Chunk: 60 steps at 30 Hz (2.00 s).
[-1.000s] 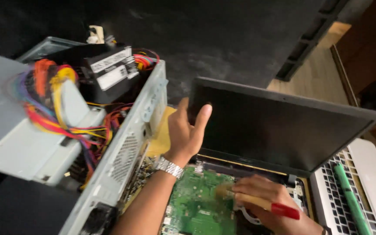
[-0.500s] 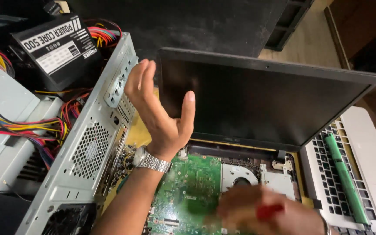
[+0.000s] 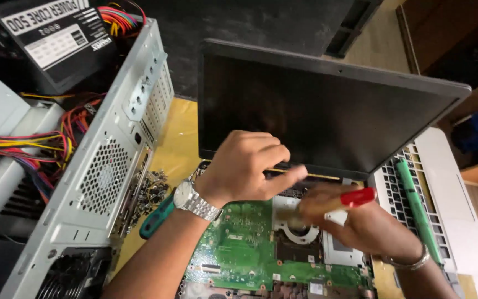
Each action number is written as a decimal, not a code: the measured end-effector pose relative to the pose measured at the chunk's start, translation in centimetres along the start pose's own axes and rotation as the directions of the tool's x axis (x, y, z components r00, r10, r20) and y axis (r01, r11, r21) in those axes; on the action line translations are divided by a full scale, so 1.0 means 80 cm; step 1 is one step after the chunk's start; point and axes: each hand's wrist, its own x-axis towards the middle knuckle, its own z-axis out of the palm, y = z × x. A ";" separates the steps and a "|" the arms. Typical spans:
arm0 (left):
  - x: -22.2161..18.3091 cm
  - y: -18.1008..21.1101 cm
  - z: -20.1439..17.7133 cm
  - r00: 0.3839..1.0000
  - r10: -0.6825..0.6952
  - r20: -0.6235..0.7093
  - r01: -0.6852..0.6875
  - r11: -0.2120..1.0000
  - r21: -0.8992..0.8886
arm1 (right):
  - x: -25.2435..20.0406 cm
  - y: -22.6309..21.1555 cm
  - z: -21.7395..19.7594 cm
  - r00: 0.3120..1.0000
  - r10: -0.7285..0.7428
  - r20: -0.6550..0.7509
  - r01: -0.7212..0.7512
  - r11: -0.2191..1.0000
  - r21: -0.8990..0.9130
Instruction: Cleaning the internal components of a laptop with a brush and removing the battery.
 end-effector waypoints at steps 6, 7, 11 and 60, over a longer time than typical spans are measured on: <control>0.011 0.013 0.003 0.854 -0.249 0.457 0.430 0.833 -0.350 | 0.001 -0.003 -0.009 0.995 0.012 0.095 -0.019 0.997 0.078; 0.013 0.015 0.005 0.821 -0.258 0.509 0.472 0.810 -0.350 | 0.003 -0.004 -0.013 0.994 -0.017 0.108 -0.001 0.987 0.161; 0.008 0.020 0.018 0.723 -0.264 0.639 0.540 0.793 -0.283 | 0.004 -0.014 -0.031 0.925 0.014 0.379 -0.159 0.922 0.354; -0.075 0.017 0.091 0.757 -0.089 0.648 -0.011 0.989 0.150 | -0.024 -0.012 0.053 0.783 -0.303 0.543 -0.038 0.848 0.528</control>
